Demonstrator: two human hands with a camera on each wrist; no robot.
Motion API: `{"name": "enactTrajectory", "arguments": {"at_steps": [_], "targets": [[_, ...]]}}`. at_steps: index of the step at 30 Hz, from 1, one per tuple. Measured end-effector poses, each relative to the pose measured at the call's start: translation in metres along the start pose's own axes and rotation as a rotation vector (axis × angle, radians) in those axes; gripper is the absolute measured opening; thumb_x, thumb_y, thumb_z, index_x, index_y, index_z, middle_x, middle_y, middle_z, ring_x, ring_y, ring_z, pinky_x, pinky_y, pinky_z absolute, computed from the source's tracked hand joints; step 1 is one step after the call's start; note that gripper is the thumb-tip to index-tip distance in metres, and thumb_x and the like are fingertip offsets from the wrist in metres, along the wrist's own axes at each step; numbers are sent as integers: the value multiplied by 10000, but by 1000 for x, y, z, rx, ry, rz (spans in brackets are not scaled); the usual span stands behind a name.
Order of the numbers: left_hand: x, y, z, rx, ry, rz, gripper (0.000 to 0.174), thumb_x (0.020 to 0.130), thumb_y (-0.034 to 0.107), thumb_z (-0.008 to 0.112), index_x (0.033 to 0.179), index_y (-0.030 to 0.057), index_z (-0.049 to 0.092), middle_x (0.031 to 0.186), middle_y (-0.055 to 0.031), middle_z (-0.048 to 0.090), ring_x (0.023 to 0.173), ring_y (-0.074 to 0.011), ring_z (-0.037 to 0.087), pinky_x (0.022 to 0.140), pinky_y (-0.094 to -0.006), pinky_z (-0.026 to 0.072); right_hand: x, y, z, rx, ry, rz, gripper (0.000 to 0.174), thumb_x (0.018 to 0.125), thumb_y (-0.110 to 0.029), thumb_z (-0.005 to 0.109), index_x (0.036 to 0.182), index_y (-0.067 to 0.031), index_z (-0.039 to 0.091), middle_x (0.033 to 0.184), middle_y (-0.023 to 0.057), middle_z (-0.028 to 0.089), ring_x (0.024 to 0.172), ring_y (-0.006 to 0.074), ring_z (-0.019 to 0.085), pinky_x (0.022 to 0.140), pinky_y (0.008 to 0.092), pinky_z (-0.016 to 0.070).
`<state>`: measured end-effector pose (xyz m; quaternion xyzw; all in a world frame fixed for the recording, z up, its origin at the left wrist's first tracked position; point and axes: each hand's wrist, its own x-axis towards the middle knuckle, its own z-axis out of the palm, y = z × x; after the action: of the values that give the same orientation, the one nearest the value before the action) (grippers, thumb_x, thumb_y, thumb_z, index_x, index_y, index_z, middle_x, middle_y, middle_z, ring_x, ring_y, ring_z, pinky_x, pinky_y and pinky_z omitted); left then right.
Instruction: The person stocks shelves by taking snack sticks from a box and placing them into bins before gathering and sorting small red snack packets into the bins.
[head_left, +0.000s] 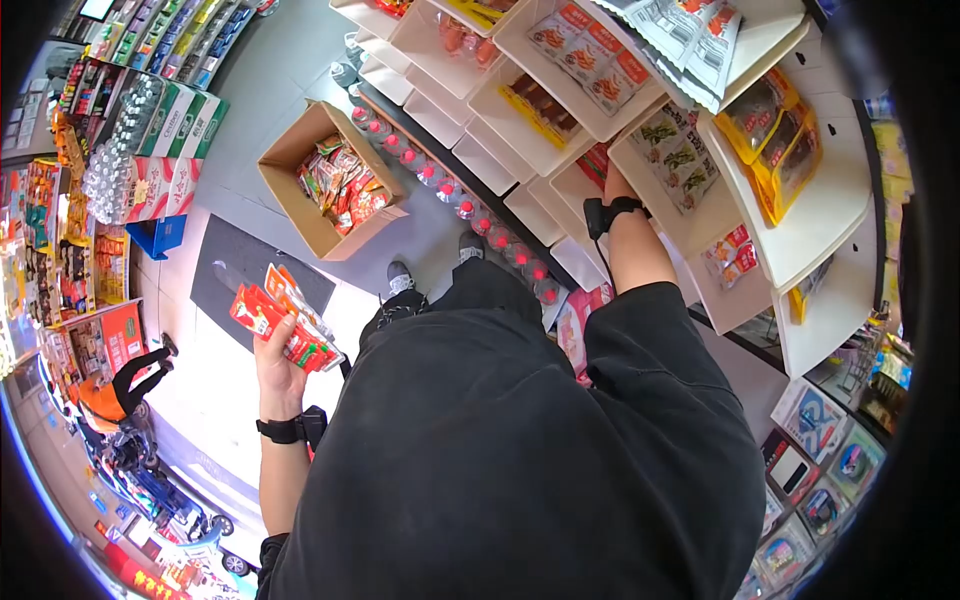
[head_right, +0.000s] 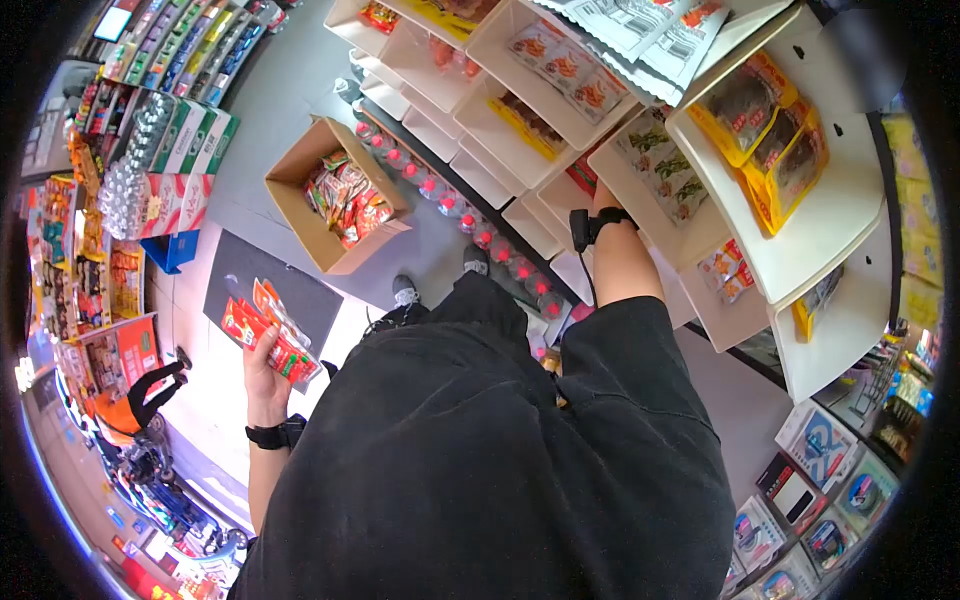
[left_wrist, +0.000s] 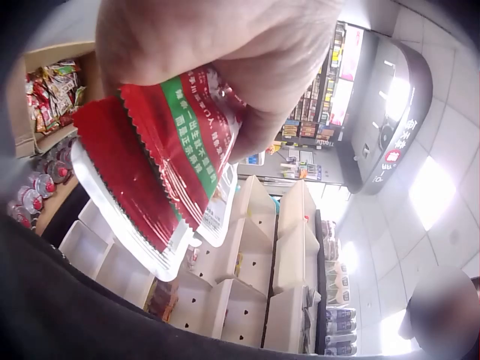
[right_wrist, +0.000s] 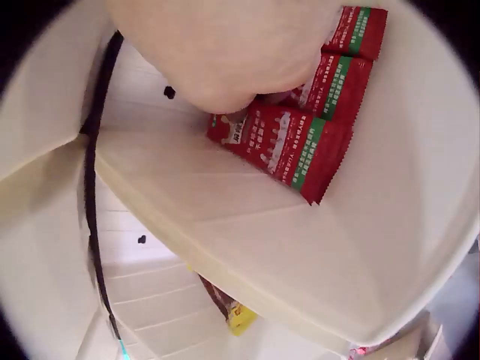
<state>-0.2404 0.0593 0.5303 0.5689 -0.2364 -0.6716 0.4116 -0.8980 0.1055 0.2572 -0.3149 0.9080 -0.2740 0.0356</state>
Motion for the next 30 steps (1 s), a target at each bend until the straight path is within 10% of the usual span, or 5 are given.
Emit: {"name": "enactTrajectory", "arguments": {"at_steps": [7, 11, 17, 25, 30], "targets": [[15, 11, 19, -62, -200, -40, 453, 928, 3, 696, 1355, -7, 544, 1175, -117, 701, 1009, -236, 729, 892, -417, 620, -6, 22, -1, 85, 36, 51, 527, 1027, -443, 573, 1364, -42, 637, 1406, 205, 628, 1318, 398, 561, 1112, 451, 418], [31, 21, 35, -20, -289, -42, 371, 905, 7, 759, 1253, 16, 630, 1139, -79, 733, 997, -193, 734, 892, -370, 606, -92, -117, -25, 393, -268, 45, 246, 942, -158, 741, 1118, 13, 726, 945, 111, 775, 831, 203, 725, 775, 347, 574], [45, 34, 60, 40, -457, -48, 422, 873, -8, 802, 1255, 24, 627, 1142, -75, 736, 1008, -183, 727, 902, -365, 604, -241, -352, -149, 792, -730, -335, 161, 912, -97, 779, 1025, 8, 733, 905, 32, 737, 777, 82, 650, 697, 252, 525], [41, 45, 55, -47, -599, -86, 304, 950, 143, 773, 1216, 48, 661, 1095, -54, 740, 961, -161, 709, 829, -318, 580, -299, -462, -171, 40, -497, -756, 435, 792, -477, 840, 888, -70, 720, 955, 106, 665, 846, 296, 698, 701, 406, 570], [53, 37, 32, -158, -700, -107, 331, 957, 145, 649, 1263, 19, 630, 1164, -85, 719, 1067, -194, 697, 954, -379, 558, -308, -465, -150, 150, -533, -589, 474, 781, -476, 848, 898, -32, 728, 1045, 154, 654, 946, 358, 685, 818, 475, 553]]}}
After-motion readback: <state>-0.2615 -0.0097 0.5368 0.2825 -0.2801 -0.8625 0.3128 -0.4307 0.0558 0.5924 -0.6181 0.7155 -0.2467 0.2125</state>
